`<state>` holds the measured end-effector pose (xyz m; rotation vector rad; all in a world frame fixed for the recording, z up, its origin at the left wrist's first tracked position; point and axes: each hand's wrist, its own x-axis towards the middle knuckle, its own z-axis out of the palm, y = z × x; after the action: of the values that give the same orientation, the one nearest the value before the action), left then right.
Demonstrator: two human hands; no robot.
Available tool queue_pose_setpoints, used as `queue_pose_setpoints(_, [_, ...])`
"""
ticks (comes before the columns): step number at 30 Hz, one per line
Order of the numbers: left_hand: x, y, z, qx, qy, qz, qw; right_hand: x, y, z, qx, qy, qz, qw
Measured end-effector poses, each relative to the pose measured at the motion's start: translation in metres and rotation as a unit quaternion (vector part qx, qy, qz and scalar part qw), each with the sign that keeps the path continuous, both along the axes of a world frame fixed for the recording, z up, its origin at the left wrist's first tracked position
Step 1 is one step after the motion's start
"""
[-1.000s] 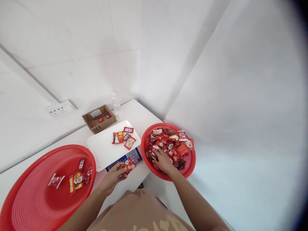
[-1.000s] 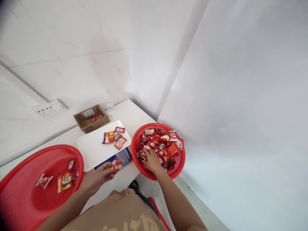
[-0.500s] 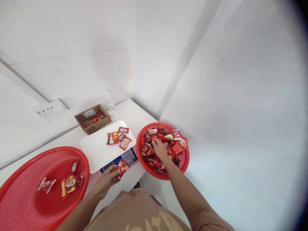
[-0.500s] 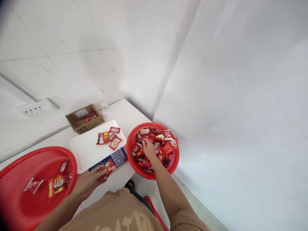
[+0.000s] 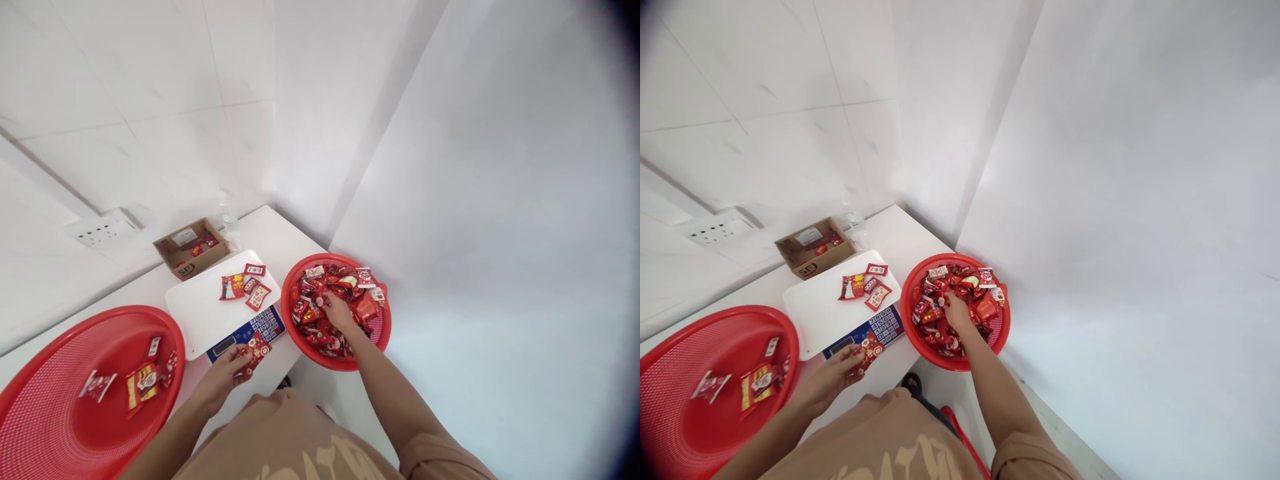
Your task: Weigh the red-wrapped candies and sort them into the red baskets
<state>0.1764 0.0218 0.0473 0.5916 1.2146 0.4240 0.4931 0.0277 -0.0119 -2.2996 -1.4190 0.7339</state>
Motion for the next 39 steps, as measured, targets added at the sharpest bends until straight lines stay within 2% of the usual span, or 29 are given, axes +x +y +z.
queue_pose_setpoints(6, [0.008,0.001,0.004,0.013,0.004,-0.017,1.000,0.022,-0.027,0.015,0.010,0.018,-0.070,0.997])
queue_pose_setpoints(10, [0.010,-0.001,0.004,0.013,0.002,-0.025,1.000,0.038,-0.039,0.023,0.068,0.171,-0.107,0.977])
queue_pose_setpoints(12, [0.009,-0.002,0.003,0.012,0.004,-0.026,1.000,0.042,-0.043,0.026,0.077,0.202,-0.104,0.971])
queue_pose_setpoints(13, [0.009,-0.002,0.002,0.013,0.005,-0.027,1.000,0.043,-0.045,0.026,0.064,0.178,-0.096,0.977])
queue_pose_setpoints(16, [0.009,-0.004,0.000,0.019,0.009,-0.040,0.999,0.038,-0.049,0.023,-0.026,0.026,-0.036,0.999])
queue_pose_setpoints(19, [0.009,-0.006,0.001,0.023,0.012,-0.049,0.998,0.025,-0.051,0.015,-0.101,-0.085,0.028,0.991])
queue_pose_setpoints(22, [0.009,-0.009,0.002,0.023,0.014,-0.047,0.999,0.012,-0.048,0.009,-0.122,-0.151,0.045,0.980])
queue_pose_setpoints(31, [0.006,-0.012,0.008,0.025,0.023,-0.042,0.999,0.003,-0.045,0.008,-0.091,-0.180,0.023,0.979])
queue_pose_setpoints(35, [0.005,-0.013,0.012,0.018,0.023,-0.028,0.999,-0.008,-0.043,0.000,-0.081,-0.202,0.032,0.975])
queue_pose_setpoints(39, [0.002,-0.014,0.010,0.020,0.015,-0.020,0.999,-0.010,-0.037,-0.006,-0.049,-0.178,0.024,0.983])
